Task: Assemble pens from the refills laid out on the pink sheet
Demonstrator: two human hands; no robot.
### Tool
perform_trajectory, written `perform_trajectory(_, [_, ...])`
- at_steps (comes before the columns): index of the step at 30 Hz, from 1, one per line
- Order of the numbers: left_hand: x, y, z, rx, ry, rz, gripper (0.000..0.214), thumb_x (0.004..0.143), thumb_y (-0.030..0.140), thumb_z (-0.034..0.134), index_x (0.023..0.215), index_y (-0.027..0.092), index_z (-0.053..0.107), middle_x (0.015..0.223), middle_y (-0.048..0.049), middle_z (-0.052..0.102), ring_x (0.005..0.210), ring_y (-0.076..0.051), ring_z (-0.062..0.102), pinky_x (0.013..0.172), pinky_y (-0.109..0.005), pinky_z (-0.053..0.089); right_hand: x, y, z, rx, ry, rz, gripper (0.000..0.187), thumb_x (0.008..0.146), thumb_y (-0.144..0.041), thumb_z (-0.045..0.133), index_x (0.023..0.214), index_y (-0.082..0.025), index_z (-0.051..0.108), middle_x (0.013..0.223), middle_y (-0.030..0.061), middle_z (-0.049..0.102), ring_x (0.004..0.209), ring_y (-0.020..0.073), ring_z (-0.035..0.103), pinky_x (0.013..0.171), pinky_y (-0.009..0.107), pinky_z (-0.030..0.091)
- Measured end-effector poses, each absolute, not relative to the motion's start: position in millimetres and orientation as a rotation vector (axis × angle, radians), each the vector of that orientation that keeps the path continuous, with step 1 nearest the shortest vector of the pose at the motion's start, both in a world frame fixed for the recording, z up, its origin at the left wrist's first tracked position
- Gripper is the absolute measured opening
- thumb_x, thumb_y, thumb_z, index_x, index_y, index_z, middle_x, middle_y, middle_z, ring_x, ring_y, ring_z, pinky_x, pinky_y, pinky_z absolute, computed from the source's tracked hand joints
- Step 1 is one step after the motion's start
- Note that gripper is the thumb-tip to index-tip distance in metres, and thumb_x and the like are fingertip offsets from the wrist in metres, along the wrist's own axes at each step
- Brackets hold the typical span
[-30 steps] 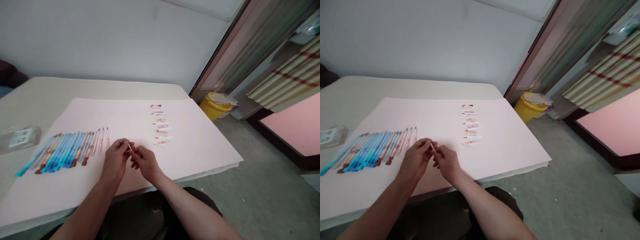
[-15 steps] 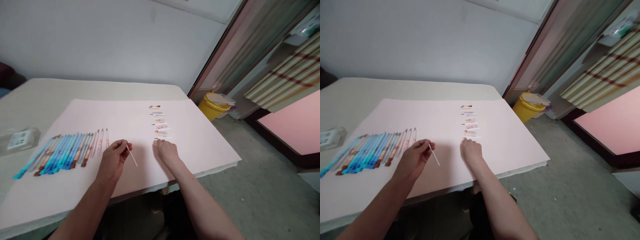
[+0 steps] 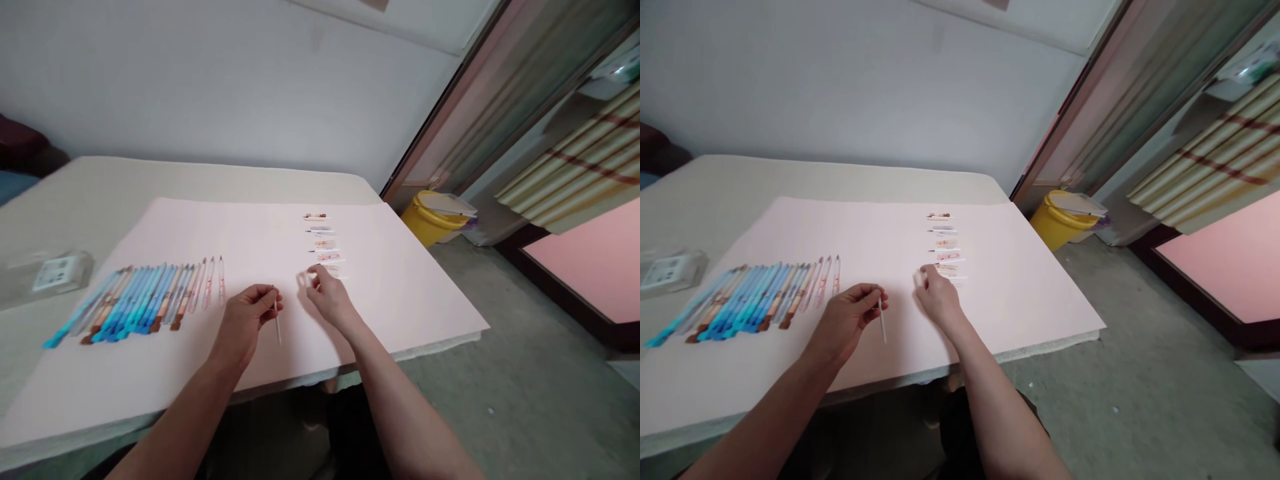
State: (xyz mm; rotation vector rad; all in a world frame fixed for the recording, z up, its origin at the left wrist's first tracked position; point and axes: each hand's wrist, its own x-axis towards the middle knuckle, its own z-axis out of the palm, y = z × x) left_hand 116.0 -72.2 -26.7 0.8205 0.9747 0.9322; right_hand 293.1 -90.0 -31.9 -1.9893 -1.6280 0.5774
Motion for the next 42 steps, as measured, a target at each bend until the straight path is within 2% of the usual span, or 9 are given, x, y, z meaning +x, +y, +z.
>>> perform_trajectory(3, [121,-77,-28,0.872,0.974,0.856,0.019,0.065,0.031,0.072,0.075,0.015,0.067,0.074,-0.0039,0.063,0.067,-0.011,0.057,0.061,-0.023,0.044,285,-91,-22,-1.394,-1.175,0.950,0.038,0.079,-0.021,0.050,0.116,-0.022,0.043,0.069,-0.0052,0.052,0.056,0.0113,0.057,0.054,0.024,0.044])
perform_trajectory(7, [128,-84,-30,0.920,0.965,0.785,0.019,0.068,0.033,0.069,0.075,0.015,0.067,0.074,-0.0044,0.063,0.067,-0.012,0.056,0.061,-0.023,0.043,276,-93,-19,-1.133,-0.901,1.130,0.032,0.074,-0.022,0.059,0.104,-0.020,0.049,0.063,-0.0058,0.052,0.056,0.0106,0.056,0.053,0.022,0.043])
perform_trajectory(14, [131,-87,-33,0.945,0.949,0.739,0.021,0.069,0.034,0.068,0.078,0.015,0.068,0.075,-0.0049,0.062,0.070,-0.012,0.056,0.063,-0.023,0.042,270,-95,-18,-1.113,-0.887,1.184,0.023,0.071,-0.020,0.060,0.092,-0.020,0.049,0.061,-0.0067,0.052,0.054,0.0105,0.056,0.053,0.023,0.042])
perform_trajectory(33, [129,-88,-31,0.946,0.946,0.727,0.020,0.069,0.034,0.069,0.075,0.014,0.068,0.076,-0.0059,0.063,0.068,-0.013,0.056,0.064,-0.025,0.044,273,-96,-18,-1.179,-1.021,1.217,0.017,0.069,-0.018,0.057,0.085,-0.019,0.050,0.057,-0.0076,0.047,0.049,0.0087,0.049,0.049,0.022,0.038])
perform_trajectory(42, [128,-84,-35,0.778,0.826,0.739,0.017,0.066,0.024,0.070,0.080,0.013,0.066,0.081,-0.0074,0.064,0.072,-0.015,0.059,0.073,-0.030,0.047,272,-95,-14,-1.261,-1.061,1.213,0.033,0.066,-0.016,0.056,0.098,-0.021,0.051,0.057,-0.0097,0.045,0.045,0.0073,0.044,0.045,0.020,0.034])
